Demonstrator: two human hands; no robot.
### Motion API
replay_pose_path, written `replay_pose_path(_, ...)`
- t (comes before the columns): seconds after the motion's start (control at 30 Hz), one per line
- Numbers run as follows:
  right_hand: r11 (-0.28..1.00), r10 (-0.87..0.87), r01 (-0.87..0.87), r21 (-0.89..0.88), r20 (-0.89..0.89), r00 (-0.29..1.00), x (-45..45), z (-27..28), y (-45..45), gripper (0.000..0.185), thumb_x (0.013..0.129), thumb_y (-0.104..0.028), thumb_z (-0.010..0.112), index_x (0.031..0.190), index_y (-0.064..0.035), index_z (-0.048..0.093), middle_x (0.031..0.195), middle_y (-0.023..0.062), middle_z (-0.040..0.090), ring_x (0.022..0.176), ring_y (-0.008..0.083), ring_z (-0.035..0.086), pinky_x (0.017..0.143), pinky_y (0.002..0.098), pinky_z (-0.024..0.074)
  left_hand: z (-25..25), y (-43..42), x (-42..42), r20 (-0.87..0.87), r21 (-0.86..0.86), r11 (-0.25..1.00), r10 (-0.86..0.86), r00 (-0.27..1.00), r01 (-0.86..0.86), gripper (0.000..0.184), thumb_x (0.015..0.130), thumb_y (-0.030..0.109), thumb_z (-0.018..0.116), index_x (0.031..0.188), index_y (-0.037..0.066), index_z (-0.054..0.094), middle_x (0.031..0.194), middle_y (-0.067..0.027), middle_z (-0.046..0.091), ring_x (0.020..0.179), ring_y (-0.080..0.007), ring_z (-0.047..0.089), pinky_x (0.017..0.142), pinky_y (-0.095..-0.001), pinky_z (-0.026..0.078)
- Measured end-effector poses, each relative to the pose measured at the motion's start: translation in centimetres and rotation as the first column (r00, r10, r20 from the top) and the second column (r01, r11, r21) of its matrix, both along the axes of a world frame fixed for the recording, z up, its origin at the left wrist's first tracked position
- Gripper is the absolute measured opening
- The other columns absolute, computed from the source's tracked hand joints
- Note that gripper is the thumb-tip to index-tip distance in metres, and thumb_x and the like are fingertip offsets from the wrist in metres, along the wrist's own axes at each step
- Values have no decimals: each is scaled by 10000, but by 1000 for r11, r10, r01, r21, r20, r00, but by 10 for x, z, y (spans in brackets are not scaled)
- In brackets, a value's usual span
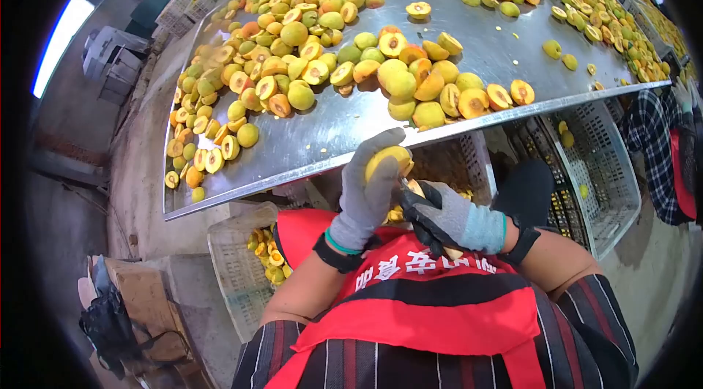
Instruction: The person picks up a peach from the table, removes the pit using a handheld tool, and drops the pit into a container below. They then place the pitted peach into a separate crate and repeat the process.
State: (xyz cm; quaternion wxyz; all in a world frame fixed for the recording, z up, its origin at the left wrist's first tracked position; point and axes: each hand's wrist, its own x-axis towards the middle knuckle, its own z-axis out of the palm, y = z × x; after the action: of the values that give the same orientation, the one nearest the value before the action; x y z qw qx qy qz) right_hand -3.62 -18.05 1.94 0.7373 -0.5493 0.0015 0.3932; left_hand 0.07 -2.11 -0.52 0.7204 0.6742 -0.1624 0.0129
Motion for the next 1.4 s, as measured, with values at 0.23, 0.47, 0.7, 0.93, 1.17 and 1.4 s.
replay_pose_path(0.23, 992, -56, 53, 118, 21, 998, -5, -5, 14, 247, 905, -307, 500, 912, -60, 497, 590, 41, 508, 430, 118, 488, 358, 270, 391, -10, -4, 3, 30, -207, 978, 44, 999, -36, 422, 882, 293, 508, 1134, -46, 508, 1081, -134, 558, 937, -160, 555, 791, -275, 464)
replay_pose_path(0.47, 991, -59, 83, -107, 216, 975, 1, -9, 17, 312, 886, -350, 512, 871, -38, 523, 616, 65, 543, 500, 146, 542, 442, 285, 423, -1, -9, 5, -166, -126, 990, 36, 985, -58, 526, 907, 431, 425, 1117, -41, 522, 991, -146, 587, 823, -200, 603, 724, -301, 497)
replay_pose_path(0.7, 992, 73, -67, -111, 43, 996, 3, -3, 8, 378, 899, -398, 455, 752, -57, 519, 487, 25, 463, 353, 140, 445, 333, 268, 367, 13, 8, 22, -341, 119, 932, -285, 896, 342, 453, 857, 372, 508, 1012, -47, 586, 833, -126, 610, 720, -172, 594, 656, -287, 499)
replay_pose_path(0.93, 973, 11, -7, 232, -13, 1000, 2, 0, 12, 407, 914, -427, 449, 732, -65, 490, 511, 36, 464, 348, 118, 439, 308, 246, 348, 13, -4, 17, -121, -54, 994, -98, 988, 92, 370, 874, 285, 496, 1053, -28, 580, 860, -74, 618, 753, -123, 573, 686, -248, 463)
replay_pose_path(1.17, 513, 487, 170, 841, -449, 749, 8, -8, 4, 382, 925, -447, 401, 840, -92, 511, 491, -16, 361, 313, 66, 310, 287, 210, 232, 7, -6, 18, -15, -161, 975, -161, 987, 156, 577, 830, 466, 549, 1122, -31, 522, 935, -118, 611, 814, -161, 600, 718, -282, 490)
replay_pose_path(1.4, 505, 473, 187, 842, -452, 757, 9, -3, 5, 412, 948, -441, 323, 839, -84, 496, 464, -19, 380, 306, 84, 335, 287, 216, 253, 6, -18, 10, -119, -394, 908, -207, 971, 145, 669, 854, 558, 458, 1181, -25, 462, 913, -169, 610, 826, -200, 609, 743, -308, 506)
